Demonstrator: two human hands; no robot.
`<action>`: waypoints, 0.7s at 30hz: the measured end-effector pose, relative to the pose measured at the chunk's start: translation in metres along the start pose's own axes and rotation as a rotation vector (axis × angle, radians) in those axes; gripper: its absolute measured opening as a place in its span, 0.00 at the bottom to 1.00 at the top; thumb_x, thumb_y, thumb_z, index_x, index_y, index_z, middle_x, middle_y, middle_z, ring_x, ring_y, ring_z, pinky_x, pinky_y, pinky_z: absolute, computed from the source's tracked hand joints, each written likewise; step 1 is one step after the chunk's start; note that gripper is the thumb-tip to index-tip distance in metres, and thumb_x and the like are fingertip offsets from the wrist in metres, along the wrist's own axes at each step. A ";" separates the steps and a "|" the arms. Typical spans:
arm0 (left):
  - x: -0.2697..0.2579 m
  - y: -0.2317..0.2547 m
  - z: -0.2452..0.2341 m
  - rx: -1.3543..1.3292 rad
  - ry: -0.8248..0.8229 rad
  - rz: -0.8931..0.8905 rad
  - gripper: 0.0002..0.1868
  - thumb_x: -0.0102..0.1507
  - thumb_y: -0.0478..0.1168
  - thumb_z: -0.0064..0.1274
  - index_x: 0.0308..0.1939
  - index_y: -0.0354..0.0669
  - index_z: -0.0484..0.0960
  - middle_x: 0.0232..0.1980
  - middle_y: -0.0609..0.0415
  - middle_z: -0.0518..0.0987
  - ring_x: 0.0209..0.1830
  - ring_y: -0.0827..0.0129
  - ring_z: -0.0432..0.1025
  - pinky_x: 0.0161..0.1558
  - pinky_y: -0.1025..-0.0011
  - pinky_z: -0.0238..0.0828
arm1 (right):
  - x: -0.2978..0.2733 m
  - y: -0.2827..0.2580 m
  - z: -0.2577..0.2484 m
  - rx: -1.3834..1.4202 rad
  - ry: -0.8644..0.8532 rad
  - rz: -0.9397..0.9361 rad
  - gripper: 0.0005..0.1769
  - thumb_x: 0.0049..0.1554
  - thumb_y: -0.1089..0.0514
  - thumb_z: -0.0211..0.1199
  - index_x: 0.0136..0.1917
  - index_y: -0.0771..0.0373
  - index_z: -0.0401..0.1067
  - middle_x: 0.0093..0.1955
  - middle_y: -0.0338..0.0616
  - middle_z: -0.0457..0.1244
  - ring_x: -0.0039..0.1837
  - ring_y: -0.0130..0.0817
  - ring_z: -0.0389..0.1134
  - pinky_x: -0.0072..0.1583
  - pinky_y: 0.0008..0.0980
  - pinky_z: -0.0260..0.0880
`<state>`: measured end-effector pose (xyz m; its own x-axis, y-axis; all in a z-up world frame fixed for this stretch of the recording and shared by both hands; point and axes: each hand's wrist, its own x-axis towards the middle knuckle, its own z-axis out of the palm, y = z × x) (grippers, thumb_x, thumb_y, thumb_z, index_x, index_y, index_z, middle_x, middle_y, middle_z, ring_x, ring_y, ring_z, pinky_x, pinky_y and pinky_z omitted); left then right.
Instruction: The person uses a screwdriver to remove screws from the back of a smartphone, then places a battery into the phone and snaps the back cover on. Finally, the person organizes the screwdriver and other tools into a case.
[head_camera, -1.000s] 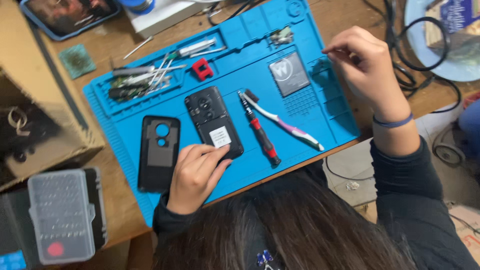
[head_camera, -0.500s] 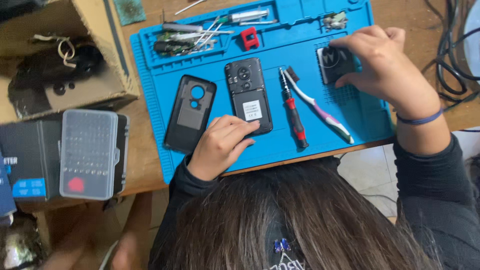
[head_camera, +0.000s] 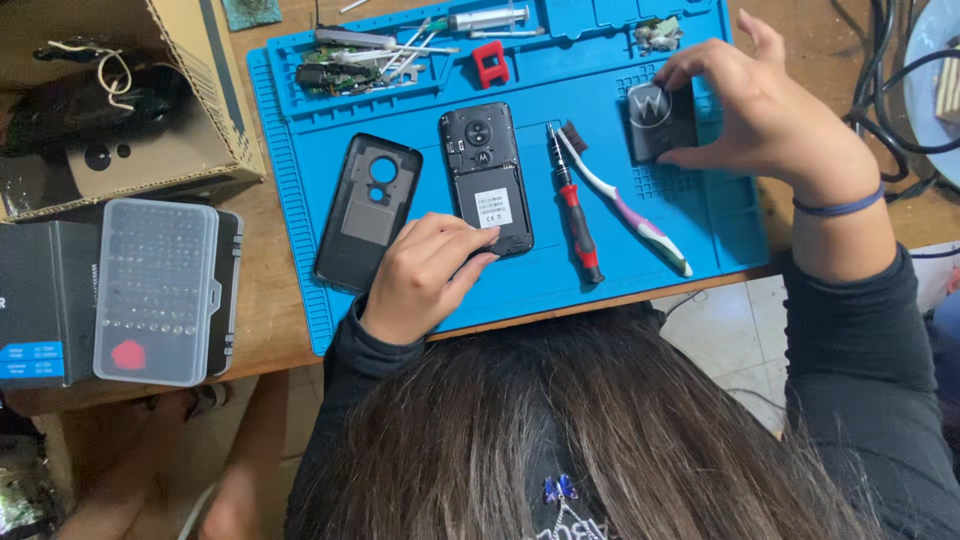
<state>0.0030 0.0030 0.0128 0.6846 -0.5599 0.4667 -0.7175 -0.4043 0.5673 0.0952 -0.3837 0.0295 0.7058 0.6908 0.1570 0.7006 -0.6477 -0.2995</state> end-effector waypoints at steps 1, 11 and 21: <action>0.000 0.000 0.000 0.013 0.004 0.001 0.14 0.62 0.32 0.60 0.50 0.33 0.78 0.41 0.44 0.80 0.44 0.52 0.72 0.44 0.60 0.70 | 0.002 -0.004 -0.002 0.031 0.040 -0.062 0.40 0.42 0.58 0.77 0.59 0.66 0.54 0.62 0.55 0.60 0.66 0.54 0.62 0.75 0.68 0.39; 0.007 0.017 0.001 -0.419 0.105 -0.097 0.28 0.67 0.56 0.38 0.48 0.30 0.76 0.46 0.42 0.78 0.48 0.51 0.73 0.51 0.60 0.69 | 0.048 -0.159 -0.010 0.036 0.163 -0.427 0.13 0.60 0.60 0.61 0.53 0.64 0.60 0.60 0.59 0.58 0.64 0.50 0.65 0.69 0.61 0.59; 0.003 0.018 0.008 -0.486 0.360 -0.443 0.13 0.61 0.38 0.57 0.47 0.35 0.79 0.44 0.47 0.82 0.41 0.67 0.79 0.41 0.70 0.79 | 0.047 -0.191 0.035 0.882 0.379 0.291 0.32 0.52 0.66 0.67 0.65 0.66 0.53 0.60 0.57 0.58 0.60 0.46 0.67 0.58 0.33 0.76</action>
<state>-0.0093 -0.0119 0.0190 0.9559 -0.1141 0.2706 -0.2840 -0.1248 0.9507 -0.0090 -0.2168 0.0614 0.9319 0.2958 0.2100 0.2752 -0.1994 -0.9405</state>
